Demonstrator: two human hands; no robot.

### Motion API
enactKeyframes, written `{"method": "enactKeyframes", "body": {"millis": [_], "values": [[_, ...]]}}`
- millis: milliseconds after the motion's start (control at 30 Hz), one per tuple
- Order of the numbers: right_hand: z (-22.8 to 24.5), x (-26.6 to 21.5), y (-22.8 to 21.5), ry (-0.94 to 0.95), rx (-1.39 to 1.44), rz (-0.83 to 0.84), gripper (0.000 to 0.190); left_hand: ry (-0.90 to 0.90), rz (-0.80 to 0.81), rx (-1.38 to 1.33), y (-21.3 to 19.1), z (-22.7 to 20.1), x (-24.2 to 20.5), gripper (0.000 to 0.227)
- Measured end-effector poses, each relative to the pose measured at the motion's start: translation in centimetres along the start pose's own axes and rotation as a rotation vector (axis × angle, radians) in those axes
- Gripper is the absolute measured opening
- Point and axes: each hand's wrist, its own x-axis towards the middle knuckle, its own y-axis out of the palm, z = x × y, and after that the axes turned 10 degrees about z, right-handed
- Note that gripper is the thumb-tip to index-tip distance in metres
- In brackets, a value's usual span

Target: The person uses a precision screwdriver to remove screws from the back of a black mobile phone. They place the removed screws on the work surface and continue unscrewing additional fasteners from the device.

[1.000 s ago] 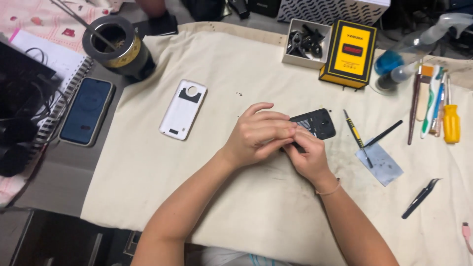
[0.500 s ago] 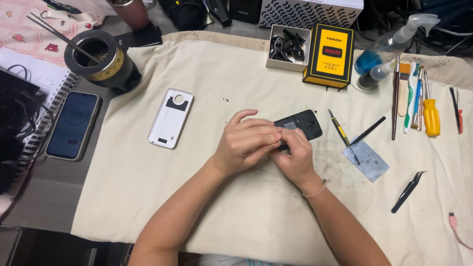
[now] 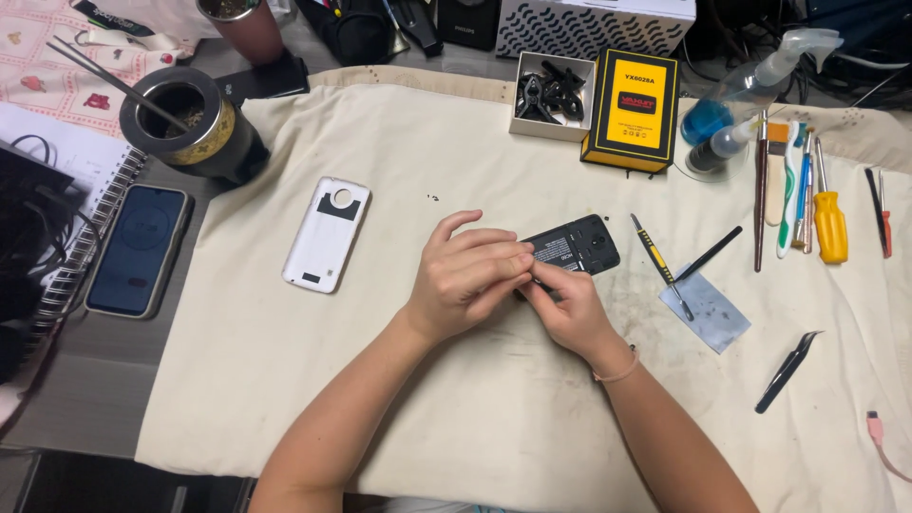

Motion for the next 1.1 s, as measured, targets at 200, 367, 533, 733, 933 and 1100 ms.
{"method": "enactKeyframes", "body": {"millis": [200, 367, 533, 733, 933, 1100], "values": [[-1.0, 0.6, -0.2, -0.011, -0.051, -0.067, 0.028, 0.009, -0.031, 0.002, 0.7, 0.0, -0.4, 0.008], [-1.6, -0.3, -1.0, 0.013, 0.053, 0.131, 0.024, 0.012, -0.047, 0.036, 0.4, 0.1, -0.3, 0.009], [1.3, 1.7, -0.9, 0.096, -0.057, 0.071, 0.020, 0.001, -0.076, 0.074, 0.3, 0.6, -0.5, 0.010], [0.0, 0.7, -2.0, 0.160, -0.051, 0.268, 0.018, -0.012, -0.088, 0.072, 0.2, 0.5, -0.4, 0.010], [-1.4, 0.7, -1.0, 0.102, -0.174, 0.153, 0.008, 0.018, -0.122, 0.190, 0.7, 0.1, -0.4, 0.012], [-2.1, 0.5, -0.1, 0.119, -0.232, 0.085, 0.013, 0.033, -0.142, 0.261, 0.7, -0.1, -0.3, 0.011]]}}
